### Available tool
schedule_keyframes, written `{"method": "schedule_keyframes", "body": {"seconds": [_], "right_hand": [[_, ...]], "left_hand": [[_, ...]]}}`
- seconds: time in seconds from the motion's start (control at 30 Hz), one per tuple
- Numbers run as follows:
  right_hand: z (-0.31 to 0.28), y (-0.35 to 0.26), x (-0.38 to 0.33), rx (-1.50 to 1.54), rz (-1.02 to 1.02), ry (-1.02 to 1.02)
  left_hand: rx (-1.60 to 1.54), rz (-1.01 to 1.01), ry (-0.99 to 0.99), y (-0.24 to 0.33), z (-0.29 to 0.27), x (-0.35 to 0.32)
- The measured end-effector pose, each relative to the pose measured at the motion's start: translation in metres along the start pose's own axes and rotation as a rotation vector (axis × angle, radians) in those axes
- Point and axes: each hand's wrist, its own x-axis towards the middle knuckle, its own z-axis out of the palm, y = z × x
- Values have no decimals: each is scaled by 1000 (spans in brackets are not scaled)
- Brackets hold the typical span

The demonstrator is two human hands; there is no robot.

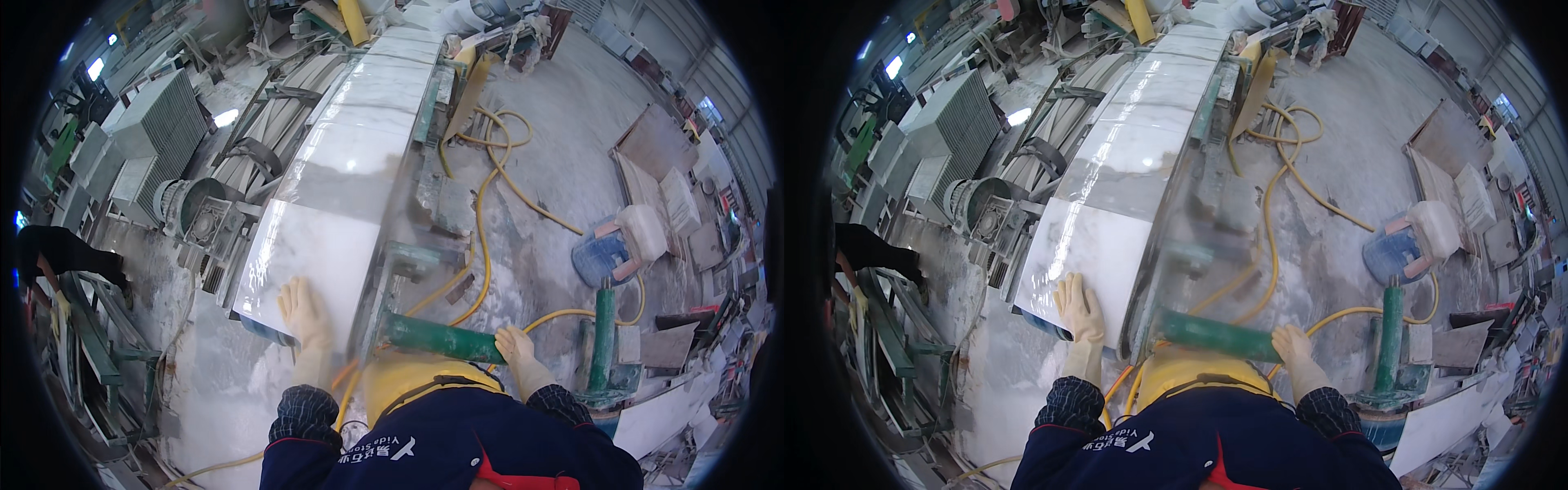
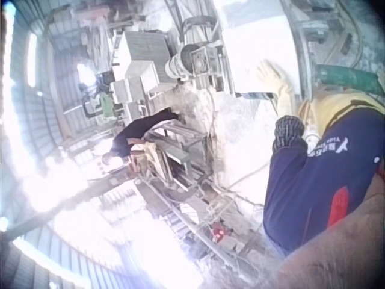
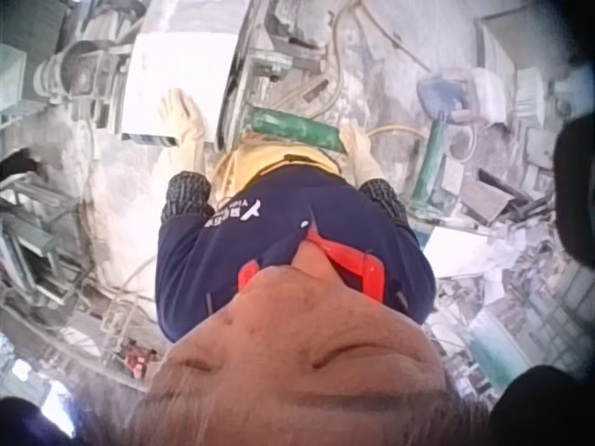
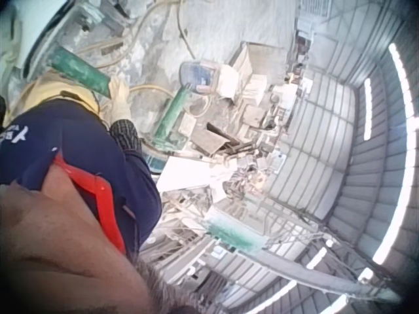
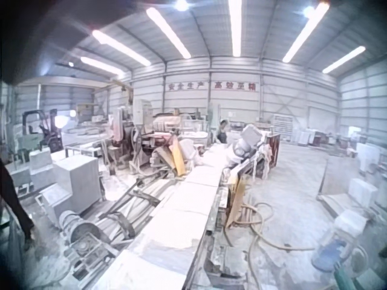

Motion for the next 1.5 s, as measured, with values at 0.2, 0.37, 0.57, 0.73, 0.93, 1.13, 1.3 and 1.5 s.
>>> {"method": "schedule_keyframes", "body": {"seconds": [0.2, 0.37, 0.57, 0.73, 0.93, 1.13, 1.3, 1.5], "right_hand": [[46, -14, -8, -148, 93, -83], [139, -24, -33, -254, 100, -530], [264, -14, -79, -479, 125, -847], [317, 14, -93, -421, 169, -922], [354, 34, -84, -370, 246, -914], [361, 45, -73, -495, 186, -919], [349, 53, -93, -533, 139, -997], [340, 39, -157, -789, -285, -1036]], "left_hand": [[-48, -25, 22, -1, -2, -5], [-50, 8, 128, -3, -2, -9], [-107, -6, 175, -7, -1, -13], [-170, -21, 196, -10, -2, -19], [-232, 24, 230, -10, -7, -16], [-172, -183, 361, -39, 13, -45], [-1034, -1181, 560, -56, 9, -51], [-1221, -1016, 191, -12, -70, -63]]}}
